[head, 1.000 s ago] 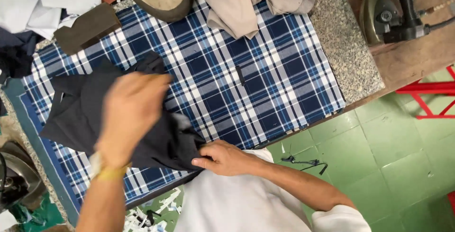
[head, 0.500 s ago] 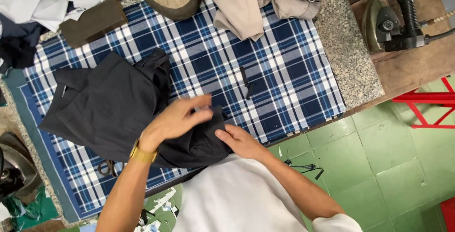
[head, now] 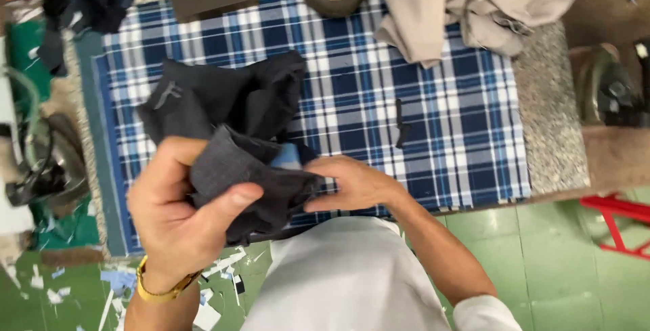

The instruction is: Trimming excess fabric and folding the waistband of a pair of trousers to prepare for further alteration.

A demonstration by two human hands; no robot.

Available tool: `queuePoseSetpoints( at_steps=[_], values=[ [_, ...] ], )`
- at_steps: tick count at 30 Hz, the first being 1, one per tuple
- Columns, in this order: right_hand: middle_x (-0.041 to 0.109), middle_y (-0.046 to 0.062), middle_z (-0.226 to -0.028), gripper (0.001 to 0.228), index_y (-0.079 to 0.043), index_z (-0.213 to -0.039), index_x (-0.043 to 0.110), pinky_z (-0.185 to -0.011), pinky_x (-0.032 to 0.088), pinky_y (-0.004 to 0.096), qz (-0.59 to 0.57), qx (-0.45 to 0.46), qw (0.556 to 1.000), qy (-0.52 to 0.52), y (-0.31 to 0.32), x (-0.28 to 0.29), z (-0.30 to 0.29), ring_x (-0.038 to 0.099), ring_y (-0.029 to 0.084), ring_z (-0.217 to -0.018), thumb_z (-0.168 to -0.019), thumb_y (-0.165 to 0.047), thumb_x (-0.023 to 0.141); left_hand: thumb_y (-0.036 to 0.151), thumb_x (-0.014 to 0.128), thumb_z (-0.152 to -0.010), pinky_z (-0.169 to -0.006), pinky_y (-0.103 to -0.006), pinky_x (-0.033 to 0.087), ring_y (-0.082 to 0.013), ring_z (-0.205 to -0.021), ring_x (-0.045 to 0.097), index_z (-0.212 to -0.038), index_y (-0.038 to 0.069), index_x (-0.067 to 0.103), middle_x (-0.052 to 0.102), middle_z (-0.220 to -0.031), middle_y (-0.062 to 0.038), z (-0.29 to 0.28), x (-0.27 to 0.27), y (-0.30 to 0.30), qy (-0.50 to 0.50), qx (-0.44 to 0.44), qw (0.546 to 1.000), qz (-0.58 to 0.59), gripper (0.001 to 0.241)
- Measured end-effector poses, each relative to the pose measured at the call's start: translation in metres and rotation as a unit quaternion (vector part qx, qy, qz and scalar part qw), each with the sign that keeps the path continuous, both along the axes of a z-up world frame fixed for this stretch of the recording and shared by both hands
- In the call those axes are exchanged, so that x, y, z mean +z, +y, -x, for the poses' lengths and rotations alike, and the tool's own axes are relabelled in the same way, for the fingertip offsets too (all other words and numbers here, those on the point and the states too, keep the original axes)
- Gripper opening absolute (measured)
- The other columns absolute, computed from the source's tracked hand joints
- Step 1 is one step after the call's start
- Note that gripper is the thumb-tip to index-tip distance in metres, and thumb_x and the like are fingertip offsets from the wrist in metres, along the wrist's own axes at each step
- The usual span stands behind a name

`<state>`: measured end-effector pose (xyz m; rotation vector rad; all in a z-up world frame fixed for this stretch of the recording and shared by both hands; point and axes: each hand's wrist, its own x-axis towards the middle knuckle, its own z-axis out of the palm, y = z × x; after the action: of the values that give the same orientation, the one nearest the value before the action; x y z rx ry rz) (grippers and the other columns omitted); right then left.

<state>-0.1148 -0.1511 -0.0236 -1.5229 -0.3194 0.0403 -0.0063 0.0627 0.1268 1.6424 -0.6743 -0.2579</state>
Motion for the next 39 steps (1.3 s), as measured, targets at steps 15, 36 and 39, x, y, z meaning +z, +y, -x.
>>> queuePoseSetpoints(
  at_steps=[15, 36, 39],
  values=[
    [0.077, 0.017, -0.072, 0.016, 0.005, -0.101, 0.08, -0.059, 0.057, 0.033, -0.01, -0.156, 0.974, 0.166, -0.078, -0.053, 0.023, 0.065, 0.016, -0.066, -0.092, -0.005, 0.071, 0.029, 0.082, -0.096, -0.05, -0.0282, 0.043, -0.0127, -0.058, 0.051, -0.095, 0.002, 0.064, 0.056, -0.063, -0.008, -0.078, -0.108, -0.016, 0.08, 0.107, 0.989, -0.064, 0.033],
    [0.072, 0.013, -0.076, 0.013, 0.003, -0.094, 0.081, -0.068, 0.051, 0.036, 0.111, -0.195, 0.941, 0.252, -0.086, -0.052, 0.045, 0.06, 0.021, -0.075, -0.091, -0.008, 0.075, 0.024, 0.084, -0.085, -0.076, -0.0377, 0.05, -0.019, -0.083, 0.058, -0.098, 0.006, 0.067, 0.063, -0.08, -0.01, -0.039, -0.12, -0.009, 0.071, -0.18, 0.979, -0.057, 0.028],
    [0.077, 0.015, -0.08, 0.013, 0.001, -0.095, 0.083, -0.076, 0.054, 0.04, 0.153, -0.146, 0.925, 0.316, -0.084, -0.063, 0.059, 0.063, 0.022, -0.081, -0.088, -0.009, 0.077, 0.019, 0.077, -0.089, -0.089, -0.0463, 0.051, -0.0234, -0.095, 0.062, -0.108, 0.002, 0.071, 0.075, -0.1, -0.019, -0.001, -0.162, 0.001, 0.174, -0.307, 0.932, -0.076, 0.026]
  ],
)
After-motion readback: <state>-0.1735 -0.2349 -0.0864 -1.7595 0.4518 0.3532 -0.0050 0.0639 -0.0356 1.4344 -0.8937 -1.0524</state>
